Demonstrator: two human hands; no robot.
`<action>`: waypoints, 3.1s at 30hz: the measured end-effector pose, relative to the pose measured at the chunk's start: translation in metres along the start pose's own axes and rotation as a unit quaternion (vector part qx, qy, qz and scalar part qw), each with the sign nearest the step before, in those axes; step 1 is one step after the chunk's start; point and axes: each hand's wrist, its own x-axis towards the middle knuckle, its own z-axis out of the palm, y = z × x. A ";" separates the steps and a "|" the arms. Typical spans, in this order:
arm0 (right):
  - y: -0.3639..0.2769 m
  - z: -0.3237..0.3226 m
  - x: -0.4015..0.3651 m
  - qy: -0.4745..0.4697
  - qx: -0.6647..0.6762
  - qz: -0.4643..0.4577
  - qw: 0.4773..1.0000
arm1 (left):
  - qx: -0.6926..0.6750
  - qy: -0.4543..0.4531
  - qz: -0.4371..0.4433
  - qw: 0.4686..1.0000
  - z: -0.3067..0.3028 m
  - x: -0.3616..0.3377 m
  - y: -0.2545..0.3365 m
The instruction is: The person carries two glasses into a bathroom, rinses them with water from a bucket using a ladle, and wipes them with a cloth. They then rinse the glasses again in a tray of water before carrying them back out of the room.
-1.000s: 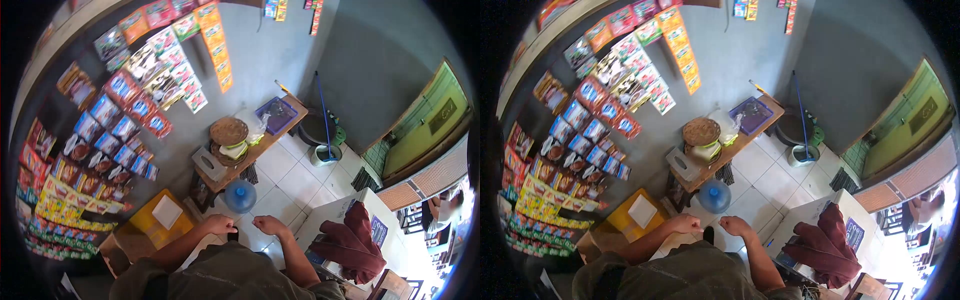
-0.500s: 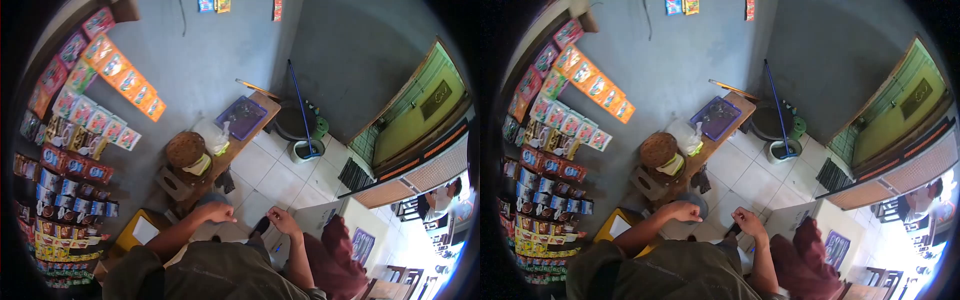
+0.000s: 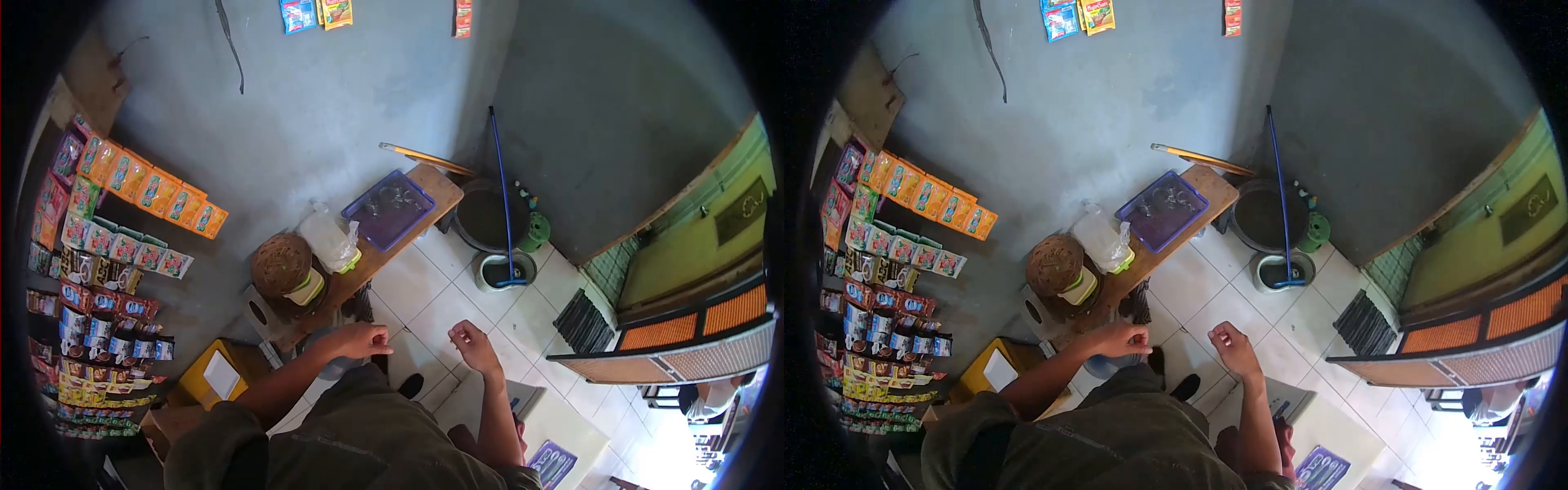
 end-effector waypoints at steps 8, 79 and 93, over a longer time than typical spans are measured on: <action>-0.041 0.018 0.098 -0.142 -0.049 -0.019 0.988 | -0.021 0.054 -0.031 0.998 -0.056 0.039 -0.053; 0.099 0.130 0.645 -0.016 -0.055 -0.101 0.993 | -0.276 0.577 -0.308 0.704 -0.091 0.382 -0.380; 0.056 0.067 0.601 -0.030 0.152 -0.118 0.981 | -0.420 0.681 -0.118 0.588 -0.124 0.349 -0.289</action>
